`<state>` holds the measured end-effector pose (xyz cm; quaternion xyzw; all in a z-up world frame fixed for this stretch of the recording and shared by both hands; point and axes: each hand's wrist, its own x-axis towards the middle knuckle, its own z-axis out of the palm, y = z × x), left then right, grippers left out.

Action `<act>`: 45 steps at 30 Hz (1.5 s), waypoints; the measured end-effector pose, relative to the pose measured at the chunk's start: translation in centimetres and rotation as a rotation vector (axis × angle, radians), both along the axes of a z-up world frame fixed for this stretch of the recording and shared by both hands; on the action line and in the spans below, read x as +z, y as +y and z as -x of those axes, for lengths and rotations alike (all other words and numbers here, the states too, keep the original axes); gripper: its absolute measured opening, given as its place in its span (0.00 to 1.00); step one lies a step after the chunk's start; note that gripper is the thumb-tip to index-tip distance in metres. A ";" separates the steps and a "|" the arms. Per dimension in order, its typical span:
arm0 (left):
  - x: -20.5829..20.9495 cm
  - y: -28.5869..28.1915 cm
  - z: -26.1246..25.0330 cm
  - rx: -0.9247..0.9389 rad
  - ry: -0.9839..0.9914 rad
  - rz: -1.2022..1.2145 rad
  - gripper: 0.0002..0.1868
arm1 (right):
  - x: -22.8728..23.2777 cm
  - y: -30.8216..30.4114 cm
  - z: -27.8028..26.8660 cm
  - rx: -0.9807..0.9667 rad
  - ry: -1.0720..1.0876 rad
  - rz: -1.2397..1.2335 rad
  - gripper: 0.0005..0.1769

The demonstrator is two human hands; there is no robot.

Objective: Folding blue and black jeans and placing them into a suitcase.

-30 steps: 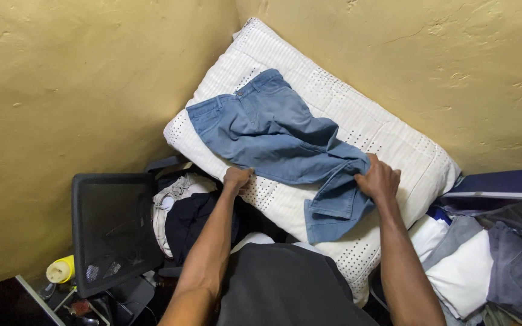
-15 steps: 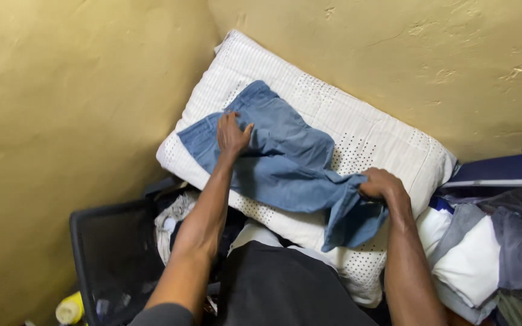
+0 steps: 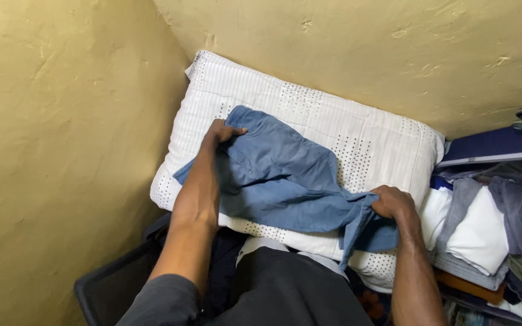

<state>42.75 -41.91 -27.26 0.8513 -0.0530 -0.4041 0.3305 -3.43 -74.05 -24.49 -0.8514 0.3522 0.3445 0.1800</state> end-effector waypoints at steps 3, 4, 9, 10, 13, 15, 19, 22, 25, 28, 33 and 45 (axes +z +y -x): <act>-1.2 1.5 -1.2 0.118 -0.041 0.426 0.23 | 0.4 -1.3 -0.5 -0.039 -0.033 -0.030 0.23; -2.1 2.1 -3.3 0.116 -0.047 0.428 0.23 | -1.5 -3.8 -0.7 -0.039 -0.038 -0.028 0.23; -0.6 4.3 -7.4 0.260 -0.389 0.505 0.19 | -2.9 -10.2 -3.0 -0.162 -0.390 -0.548 0.20; -0.4 4.3 -8.3 0.262 -0.390 0.503 0.19 | -2.1 -10.4 -4.8 -0.160 -0.391 -0.550 0.20; -0.2 3.8 -9.4 0.362 -0.620 0.434 0.21 | 0.2 -10.0 -8.0 -0.236 -0.480 -0.392 0.26; -0.1 3.9 -8.8 0.354 -0.922 0.236 0.27 | 1.5 -8.2 -9.1 0.016 -0.801 0.314 0.33; -2.8 4.1 -3.4 0.251 -1.268 0.057 0.36 | -0.4 -4.4 -6.8 -0.296 -0.805 0.392 0.34; 0.3 4.1 6.8 0.222 -1.060 0.327 0.03 | -1.0 -0.4 -3.7 -0.471 -0.558 0.464 0.47; -3.1 4.5 15.3 0.100 -0.689 0.641 0.12 | -2.9 2.3 0.5 -0.678 -0.482 0.377 0.65; -4.0 4.3 21.6 0.094 0.227 0.449 0.15 | -3.6 4.6 3.2 -0.779 -0.347 0.340 0.69; -11.5 3.5 24.7 0.591 0.849 0.737 0.24 | -7.7 1.9 6.6 -0.841 -0.269 0.360 0.26; -10.1 1.5 23.8 1.050 0.749 1.046 0.17 | 3.8 -8.6 4.8 -0.346 -0.726 0.872 0.05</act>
